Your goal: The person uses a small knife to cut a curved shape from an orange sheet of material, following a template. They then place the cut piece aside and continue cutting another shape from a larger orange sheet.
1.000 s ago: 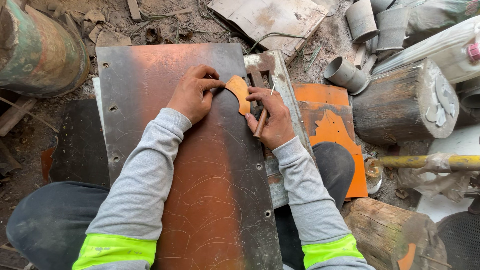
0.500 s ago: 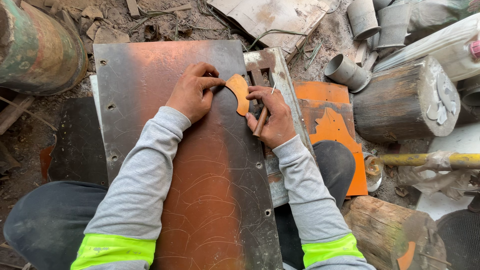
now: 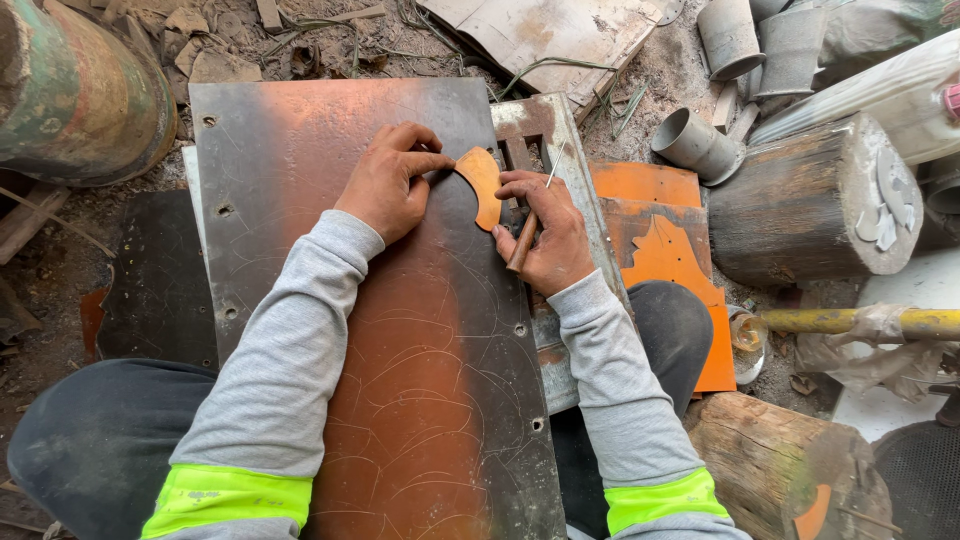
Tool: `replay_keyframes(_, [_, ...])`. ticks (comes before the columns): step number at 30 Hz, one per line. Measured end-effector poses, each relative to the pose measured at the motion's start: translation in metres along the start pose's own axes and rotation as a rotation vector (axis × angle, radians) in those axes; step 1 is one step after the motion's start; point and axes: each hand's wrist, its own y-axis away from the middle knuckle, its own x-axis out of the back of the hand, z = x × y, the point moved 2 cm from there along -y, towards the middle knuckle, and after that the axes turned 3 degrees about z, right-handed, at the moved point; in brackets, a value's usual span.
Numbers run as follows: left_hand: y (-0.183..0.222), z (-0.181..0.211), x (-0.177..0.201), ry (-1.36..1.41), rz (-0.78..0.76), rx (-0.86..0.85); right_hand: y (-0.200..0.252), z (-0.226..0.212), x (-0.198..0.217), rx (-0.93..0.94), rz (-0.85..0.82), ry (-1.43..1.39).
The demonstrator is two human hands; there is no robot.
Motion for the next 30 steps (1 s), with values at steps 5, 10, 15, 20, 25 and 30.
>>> replay_keyframes(5, [0.0008,-0.0026,0.0008,0.075,0.020,0.030,0.0008,0.0004,-0.0002,-0.004,-0.001,0.006])
replay_keyframes(10, [0.0005,-0.0027,0.0010,0.064,0.025,0.026,0.0011,0.0004,-0.0005,-0.007,0.001,0.006])
replay_keyframes(15, [-0.0004,-0.0011,0.0000,0.029,0.001,0.021,0.0012,-0.0001,-0.0003,-0.007,0.000,0.024])
replay_keyframes(20, [-0.0001,-0.0010,0.0002,0.029,-0.013,0.041,0.0007,-0.0003,-0.0002,-0.010,-0.006,0.023])
replay_keyframes(25, [-0.0003,-0.0012,-0.0004,0.028,-0.013,0.039,0.0012,-0.0019,0.0005,0.007,-0.005,0.035])
replay_keyframes(30, [-0.0006,-0.0015,-0.0011,0.017,-0.010,0.031,0.0006,-0.0013,-0.0006,-0.019,-0.012,0.013])
